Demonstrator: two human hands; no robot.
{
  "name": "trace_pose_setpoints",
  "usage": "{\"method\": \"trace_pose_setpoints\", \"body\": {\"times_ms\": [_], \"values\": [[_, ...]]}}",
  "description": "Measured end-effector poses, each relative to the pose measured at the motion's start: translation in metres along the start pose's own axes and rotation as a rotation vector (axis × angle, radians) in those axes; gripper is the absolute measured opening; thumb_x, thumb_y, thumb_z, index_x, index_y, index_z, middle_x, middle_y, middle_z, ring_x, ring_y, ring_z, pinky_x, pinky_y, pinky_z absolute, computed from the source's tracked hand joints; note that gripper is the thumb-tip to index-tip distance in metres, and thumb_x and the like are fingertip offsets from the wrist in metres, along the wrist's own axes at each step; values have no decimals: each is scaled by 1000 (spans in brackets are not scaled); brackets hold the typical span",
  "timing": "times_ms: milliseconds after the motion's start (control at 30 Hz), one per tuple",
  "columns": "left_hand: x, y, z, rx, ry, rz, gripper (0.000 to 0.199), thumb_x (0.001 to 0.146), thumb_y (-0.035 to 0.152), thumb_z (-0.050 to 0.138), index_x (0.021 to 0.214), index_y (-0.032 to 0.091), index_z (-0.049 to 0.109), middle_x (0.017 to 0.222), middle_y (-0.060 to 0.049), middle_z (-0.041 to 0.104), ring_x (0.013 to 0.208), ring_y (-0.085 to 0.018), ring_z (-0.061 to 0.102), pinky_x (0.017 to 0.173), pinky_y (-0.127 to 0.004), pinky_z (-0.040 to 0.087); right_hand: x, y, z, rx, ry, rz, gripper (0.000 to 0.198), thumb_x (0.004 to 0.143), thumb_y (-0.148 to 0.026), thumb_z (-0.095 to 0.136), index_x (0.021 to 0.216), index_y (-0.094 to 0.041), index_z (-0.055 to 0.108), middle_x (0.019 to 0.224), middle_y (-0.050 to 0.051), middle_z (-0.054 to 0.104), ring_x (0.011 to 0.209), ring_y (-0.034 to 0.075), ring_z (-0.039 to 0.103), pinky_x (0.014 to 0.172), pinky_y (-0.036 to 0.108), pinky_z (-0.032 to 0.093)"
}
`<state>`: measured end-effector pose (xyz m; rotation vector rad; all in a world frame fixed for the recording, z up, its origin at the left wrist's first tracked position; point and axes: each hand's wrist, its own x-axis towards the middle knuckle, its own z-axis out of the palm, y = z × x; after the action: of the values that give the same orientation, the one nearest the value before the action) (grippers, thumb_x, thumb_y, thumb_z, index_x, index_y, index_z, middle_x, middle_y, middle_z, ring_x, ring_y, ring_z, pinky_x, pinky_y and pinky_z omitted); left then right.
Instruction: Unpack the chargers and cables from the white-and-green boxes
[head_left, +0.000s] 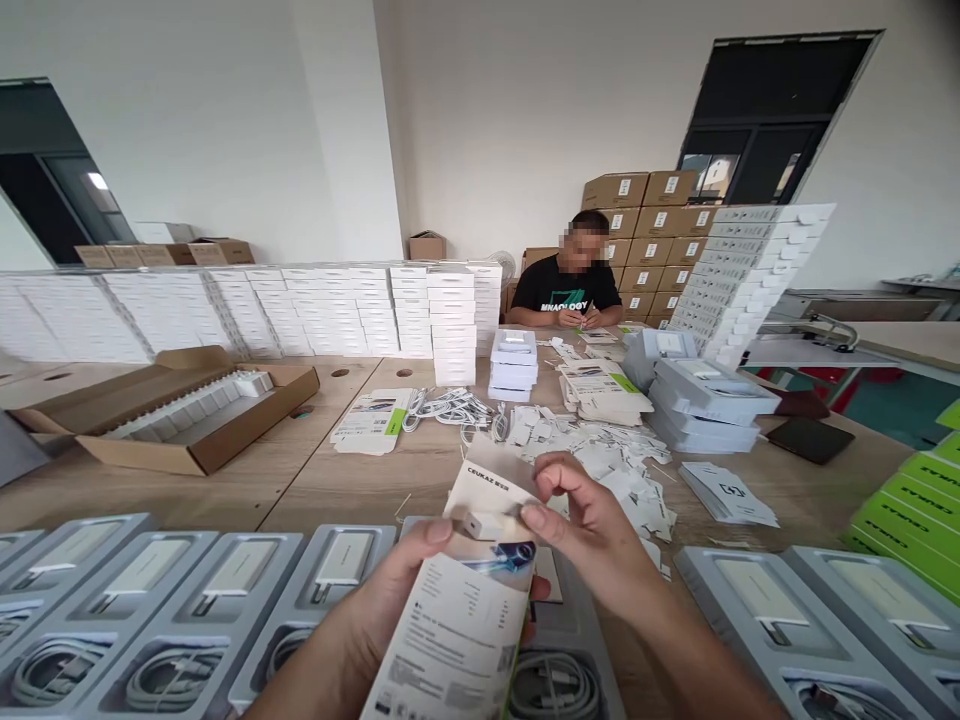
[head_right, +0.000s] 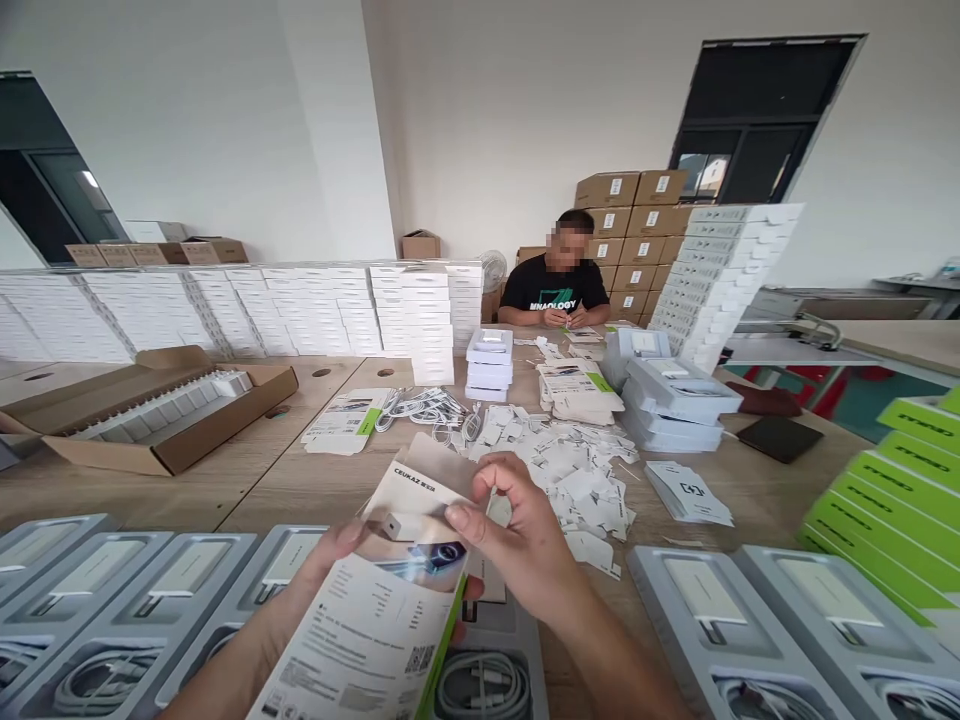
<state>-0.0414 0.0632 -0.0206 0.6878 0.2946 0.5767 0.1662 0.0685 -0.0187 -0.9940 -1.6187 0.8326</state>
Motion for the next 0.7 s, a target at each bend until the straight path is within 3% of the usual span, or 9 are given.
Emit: {"method": "trace_pose_setpoints", "body": {"times_ms": [100, 200, 300, 400, 500, 567, 700], "values": [[-1, 4, 2, -45, 78, -67, 58, 73, 49, 63, 112, 7, 67, 96, -16, 73, 86, -30, 68, 84, -40, 46, 2, 5, -6, 142, 65, 58, 29, 81, -48, 66, 92, -24, 56, 119, 4, 52, 96, 19, 53, 78, 28, 45], [0, 10, 2, -22, 224, 11, 47, 79, 43, 63, 108, 7, 69, 86, -14, 74, 78, -24, 68, 77, -33, 49, 3, 9, -7, 228, -13, 208, 41, 87, -55, 54, 117, -26, 56, 100, 4, 61, 76, 16, 53, 64, 27, 43], [2, 12, 1, 267, 358, 170, 41, 84, 37, 62, 115, 11, 66, 101, -13, 73, 89, -26, 67, 81, -36, 49, 3, 9, -4, 272, -203, 278, 42, 90, -57, 48, 93, -19, 66, 71, 2, 60, 63, 15, 51, 56, 26, 39], [3, 13, -2, 647, 457, 287, 41, 86, 39, 61, 120, 16, 63, 115, -11, 69, 98, -28, 64, 88, -38, 47, 2, 11, 3, 230, -148, 270, 38, 87, -53, 57, 79, -17, 67, 68, 1, 61, 62, 14, 52, 57, 25, 39], [4, 16, -4, 843, 519, 306, 43, 87, 46, 58, 118, 16, 64, 113, -12, 69, 99, -30, 64, 83, -37, 49, 1, 14, 11, 257, -81, 262, 36, 86, -52, 59, 86, -18, 70, 74, 3, 67, 65, 16, 57, 59, 26, 43], [5, 19, -5, 838, 548, 380, 49, 84, 45, 62, 125, 17, 57, 111, -12, 69, 98, -29, 64, 79, -36, 50, 1, 14, 15, 358, -62, 321, 37, 85, -53, 60, 92, -18, 71, 76, 4, 70, 67, 19, 61, 61, 28, 45], [7, 21, -4, 748, 689, 566, 88, 76, 41, 73, 145, 28, 21, 97, -5, 67, 81, -21, 65, 65, -28, 50, 2, 12, 18, 447, -2, 400, 42, 83, -56, 60, 100, -20, 72, 83, 7, 73, 73, 23, 66, 67, 32, 50]]}}
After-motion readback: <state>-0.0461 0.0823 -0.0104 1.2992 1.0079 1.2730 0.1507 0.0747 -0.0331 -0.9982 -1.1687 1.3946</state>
